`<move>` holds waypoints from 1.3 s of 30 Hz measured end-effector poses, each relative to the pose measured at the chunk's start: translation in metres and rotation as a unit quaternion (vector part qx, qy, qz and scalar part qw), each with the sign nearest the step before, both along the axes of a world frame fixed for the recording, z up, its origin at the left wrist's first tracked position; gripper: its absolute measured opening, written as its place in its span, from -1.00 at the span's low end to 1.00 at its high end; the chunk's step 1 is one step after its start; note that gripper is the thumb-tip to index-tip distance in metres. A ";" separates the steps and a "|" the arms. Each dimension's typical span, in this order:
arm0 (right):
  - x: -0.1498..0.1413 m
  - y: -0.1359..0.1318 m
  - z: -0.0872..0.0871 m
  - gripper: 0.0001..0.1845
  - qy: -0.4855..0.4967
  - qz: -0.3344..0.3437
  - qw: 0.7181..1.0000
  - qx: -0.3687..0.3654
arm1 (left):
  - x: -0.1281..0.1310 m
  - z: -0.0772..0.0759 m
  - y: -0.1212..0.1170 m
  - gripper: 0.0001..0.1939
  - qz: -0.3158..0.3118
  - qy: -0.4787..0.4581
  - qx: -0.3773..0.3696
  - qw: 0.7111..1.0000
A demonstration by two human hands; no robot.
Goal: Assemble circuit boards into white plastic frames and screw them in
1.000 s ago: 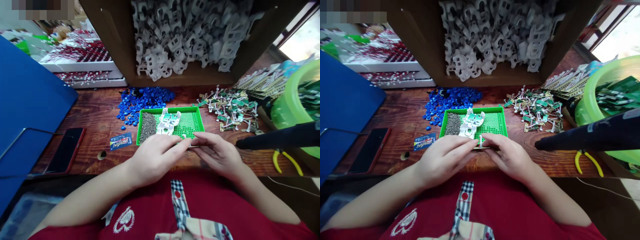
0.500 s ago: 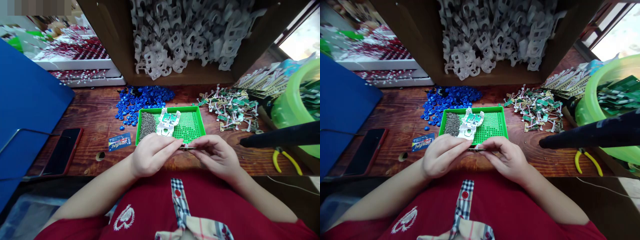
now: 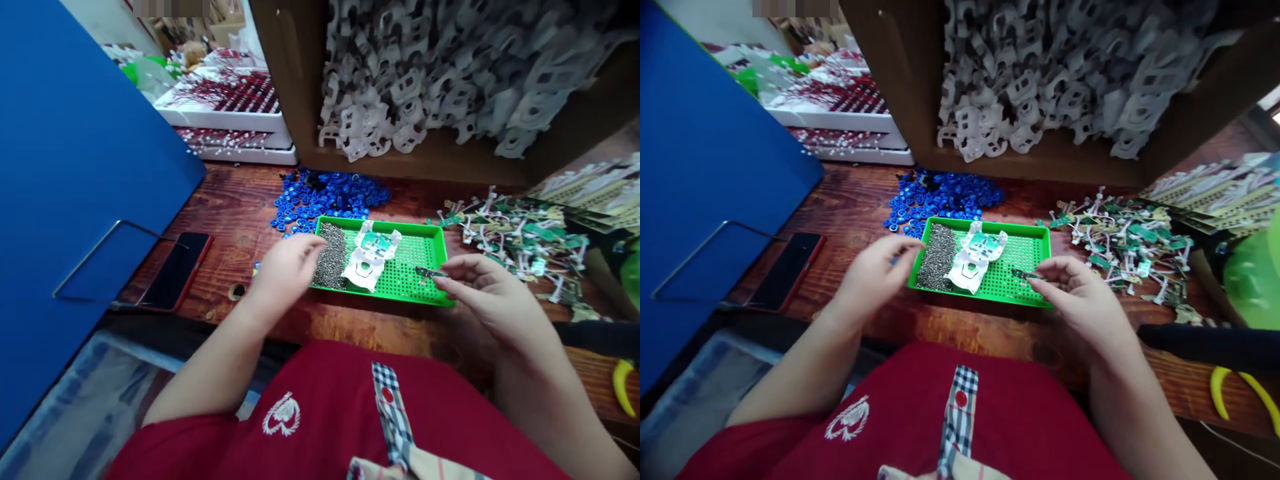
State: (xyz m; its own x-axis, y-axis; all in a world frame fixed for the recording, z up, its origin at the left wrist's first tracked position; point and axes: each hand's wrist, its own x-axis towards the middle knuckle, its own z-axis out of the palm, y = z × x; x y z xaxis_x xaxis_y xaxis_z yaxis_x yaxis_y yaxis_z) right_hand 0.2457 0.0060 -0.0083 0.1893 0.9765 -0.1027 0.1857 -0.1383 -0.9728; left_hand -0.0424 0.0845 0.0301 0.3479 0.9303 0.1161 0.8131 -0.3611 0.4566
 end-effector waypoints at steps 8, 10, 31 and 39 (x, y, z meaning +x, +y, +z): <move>0.002 0.017 -0.009 -0.42 -0.109 -0.016 0.989 -0.101 | -0.070 -0.031 0.054 -0.70 0.103 0.134 -0.094 0.981; 0.000 0.016 -0.009 -0.42 -0.143 -0.014 0.984 -0.107 | -0.068 -0.036 0.056 -0.76 0.093 0.120 -0.105 0.983; -0.053 -0.011 0.024 -0.61 -0.294 0.149 0.909 0.255 | 0.052 -0.004 -0.038 -0.80 0.008 -0.562 -0.588 0.582; -0.055 -0.010 0.014 -0.60 -0.364 0.170 0.861 0.313 | 0.041 0.002 -0.039 -0.67 0.003 -0.508 -0.613 0.605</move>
State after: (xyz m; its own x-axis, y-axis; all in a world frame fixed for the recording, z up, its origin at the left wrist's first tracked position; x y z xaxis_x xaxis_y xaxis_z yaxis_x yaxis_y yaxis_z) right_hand 0.1904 -0.0040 0.0057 -0.3256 0.8095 0.4885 0.7036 0.5526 -0.4467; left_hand -0.0014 0.0460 0.0324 0.6725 0.5343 -0.5120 -0.1129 0.7579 0.6426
